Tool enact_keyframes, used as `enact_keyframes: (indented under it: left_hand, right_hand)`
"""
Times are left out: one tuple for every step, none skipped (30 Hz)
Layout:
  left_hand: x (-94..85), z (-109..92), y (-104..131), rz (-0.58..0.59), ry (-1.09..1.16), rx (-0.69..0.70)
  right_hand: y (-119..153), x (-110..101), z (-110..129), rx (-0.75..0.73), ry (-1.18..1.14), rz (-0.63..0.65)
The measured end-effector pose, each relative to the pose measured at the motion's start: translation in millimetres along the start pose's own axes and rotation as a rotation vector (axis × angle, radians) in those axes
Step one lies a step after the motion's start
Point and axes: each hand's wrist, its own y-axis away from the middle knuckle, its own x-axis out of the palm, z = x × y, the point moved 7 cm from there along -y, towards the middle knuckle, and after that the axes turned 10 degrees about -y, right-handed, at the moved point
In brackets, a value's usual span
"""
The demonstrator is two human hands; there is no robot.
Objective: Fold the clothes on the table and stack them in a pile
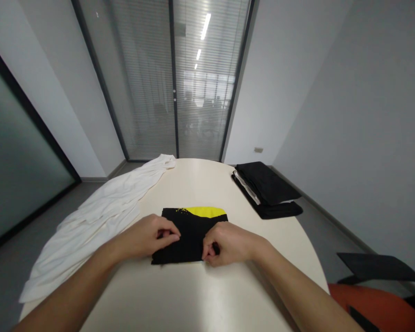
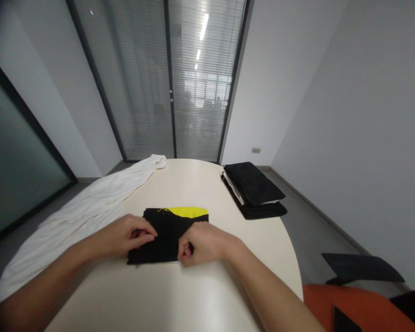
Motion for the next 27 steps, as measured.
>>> enact_keyframes:
  left_hand:
    - [-4.8, -3, -2, -0.128, -0.05, 0.032]
    - [-7.0, -6, -4, -0.24, -0.103, 0.077]
    - [-4.9, -8, -4, -0.305, -0.143, 0.12]
    - [1.3, -9, -5, -0.315, -0.17, 0.154]
    - [10.7, -8, -7, -0.276, -0.193, 0.171]
    - [20.5, -6, -8, -0.221, -0.209, 0.171]
    - [29.6, -3, -9, -0.16, -0.228, 0.162]
    - [36.6, 0, -10, -0.109, -0.247, 0.145]
    - [41.3, 3, -10, -0.072, -0.268, 0.126]
    - [43.9, 5, -10, -0.046, -0.29, 0.108]
    - [44.8, 6, -10, -0.028, -0.309, 0.094]
    - [44.8, 6, -10, -0.013, -0.324, 0.086]
    - [44.3, 6, -10, -0.001, -0.333, 0.084]
    - [43.6, 5, -10, 0.007, -0.338, 0.086]
    - [42.9, 4, -10, 0.012, -0.34, 0.091]
    - [42.4, 4, -10, 0.013, -0.341, 0.096]
    - [42.0, 4, -10, 0.011, -0.343, 0.099]
    - [41.9, 4, -10, 0.008, -0.346, 0.101]
    - [42.0, 4, -10, 0.007, -0.349, 0.101]
    - [42.4, 4, -10, 0.008, -0.353, 0.1]
    - [42.8, 4, -10, 0.01, -0.359, 0.095]
    - [43.1, 5, -9, 0.013, -0.364, 0.092]
    - [43.4, 4, -9, 0.013, -0.368, 0.09]
    - [43.4, 4, -9, 0.012, -0.37, 0.092]
    - [43.4, 3, -9, 0.008, -0.372, 0.096]
    - [43.3, 3, -9, 0.002, -0.372, 0.102]
    - [43.1, 2, -9, -0.005, -0.371, 0.109]
  right_hand:
    - [-1, -2, 2, -0.009, -0.006, -0.013]
    - [-2, -5, 5, -0.022, -0.004, -0.055]
    - [-2, -10, 8, -0.038, 0.008, -0.125]
    - [-3, -15, 10, -0.055, 0.031, -0.207]
    - [-3, -19, 12, -0.069, 0.063, -0.286]
    - [-3, -20, 12, -0.069, 0.1, -0.342]
    - [-3, -18, 10, -0.05, 0.134, -0.365]
    - [-4, -14, 5, -0.013, 0.161, -0.354]
    - [-5, -7, -1, 0.034, 0.18, -0.317]
    - [-6, -1, -8, 0.084, 0.191, -0.274]
    - [-7, 4, -15, 0.127, 0.195, -0.235]
    - [-7, 8, -19, 0.155, 0.195, -0.204]
    - [-7, 10, -21, 0.17, 0.195, -0.184]
    - [-7, 10, -22, 0.176, 0.196, -0.175]
    - [-6, 9, -21, 0.178, 0.198, -0.178]
    - [-6, 7, -19, 0.176, 0.197, -0.185]
    - [-6, 5, -17, 0.17, 0.193, -0.198]
    - [-6, 2, -15, 0.165, 0.186, -0.219]
    - [-6, -1, -14, 0.163, 0.182, -0.25]
    - [-5, -4, -13, 0.168, 0.185, -0.28]
    - [-5, -5, -14, 0.179, 0.193, -0.303]
    - [-5, -5, -17, 0.198, 0.205, -0.311]
    - [-5, -4, -20, 0.22, 0.219, -0.305]
    - [-6, -2, -23, 0.24, 0.231, -0.287]
    - [-7, 1, -26, 0.254, 0.238, -0.265]
    - [-7, 3, -29, 0.262, 0.24, -0.251]
    - [-7, 4, -30, 0.265, 0.24, -0.245]
